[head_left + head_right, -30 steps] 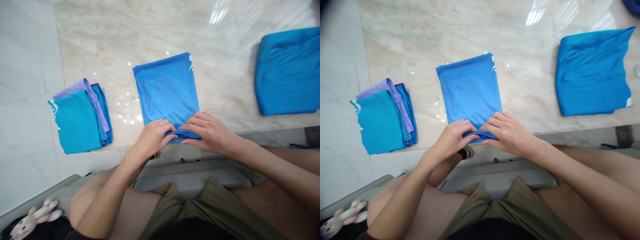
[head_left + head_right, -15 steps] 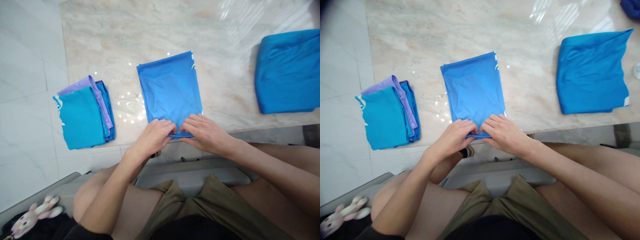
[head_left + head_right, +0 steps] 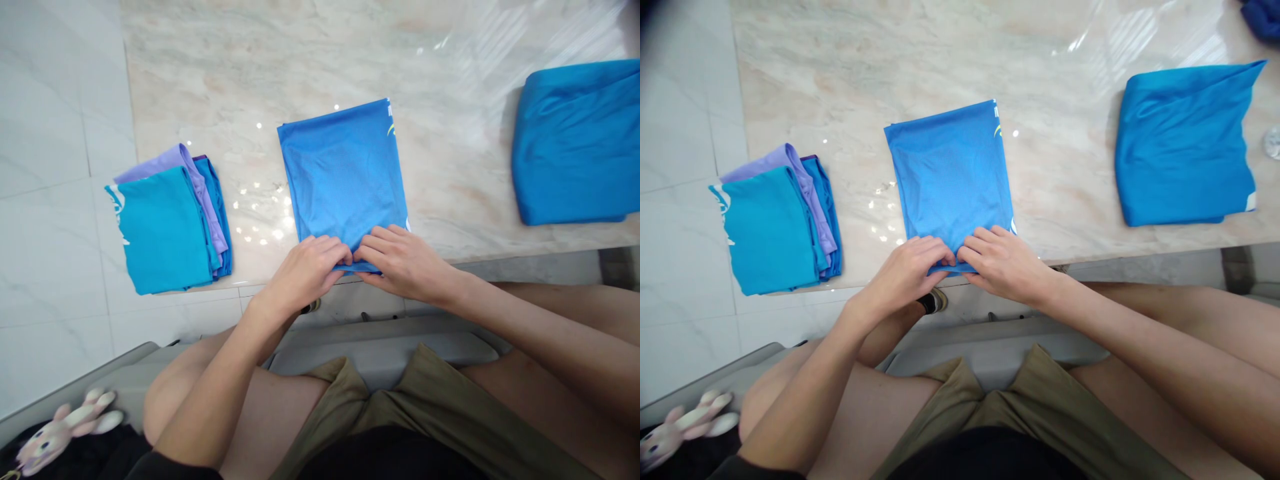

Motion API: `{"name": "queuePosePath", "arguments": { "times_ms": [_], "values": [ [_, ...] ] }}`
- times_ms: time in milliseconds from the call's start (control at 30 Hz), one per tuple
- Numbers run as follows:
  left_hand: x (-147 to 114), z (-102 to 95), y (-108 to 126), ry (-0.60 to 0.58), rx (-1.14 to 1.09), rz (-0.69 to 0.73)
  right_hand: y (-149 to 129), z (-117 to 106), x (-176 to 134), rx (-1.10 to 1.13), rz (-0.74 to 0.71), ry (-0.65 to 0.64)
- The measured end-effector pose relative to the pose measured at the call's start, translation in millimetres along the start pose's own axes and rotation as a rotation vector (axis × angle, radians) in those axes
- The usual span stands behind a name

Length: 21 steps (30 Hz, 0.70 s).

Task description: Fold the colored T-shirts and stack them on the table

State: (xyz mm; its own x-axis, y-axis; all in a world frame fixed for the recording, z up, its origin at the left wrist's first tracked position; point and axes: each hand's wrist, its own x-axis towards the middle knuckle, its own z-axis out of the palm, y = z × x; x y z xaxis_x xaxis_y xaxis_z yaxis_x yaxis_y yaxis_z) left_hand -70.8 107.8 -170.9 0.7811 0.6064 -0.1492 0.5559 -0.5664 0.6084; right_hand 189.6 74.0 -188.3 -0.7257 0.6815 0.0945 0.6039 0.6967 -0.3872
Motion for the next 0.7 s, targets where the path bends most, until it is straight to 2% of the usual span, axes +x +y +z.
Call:
{"name": "queuePosePath", "arguments": {
  "times_ms": [267, 700],
  "values": [
    [-1.7, 2.3, -3.4, -0.026, 0.018, 0.008, -9.4, -6.9, 2.1, -0.143, -0.044, -0.034],
    [-1.2, 0.1, -3.7, -0.055, 0.016, 0.005, -4.6, -16.5, -3.1, -0.048, -0.006, -0.016]
  ]
}}
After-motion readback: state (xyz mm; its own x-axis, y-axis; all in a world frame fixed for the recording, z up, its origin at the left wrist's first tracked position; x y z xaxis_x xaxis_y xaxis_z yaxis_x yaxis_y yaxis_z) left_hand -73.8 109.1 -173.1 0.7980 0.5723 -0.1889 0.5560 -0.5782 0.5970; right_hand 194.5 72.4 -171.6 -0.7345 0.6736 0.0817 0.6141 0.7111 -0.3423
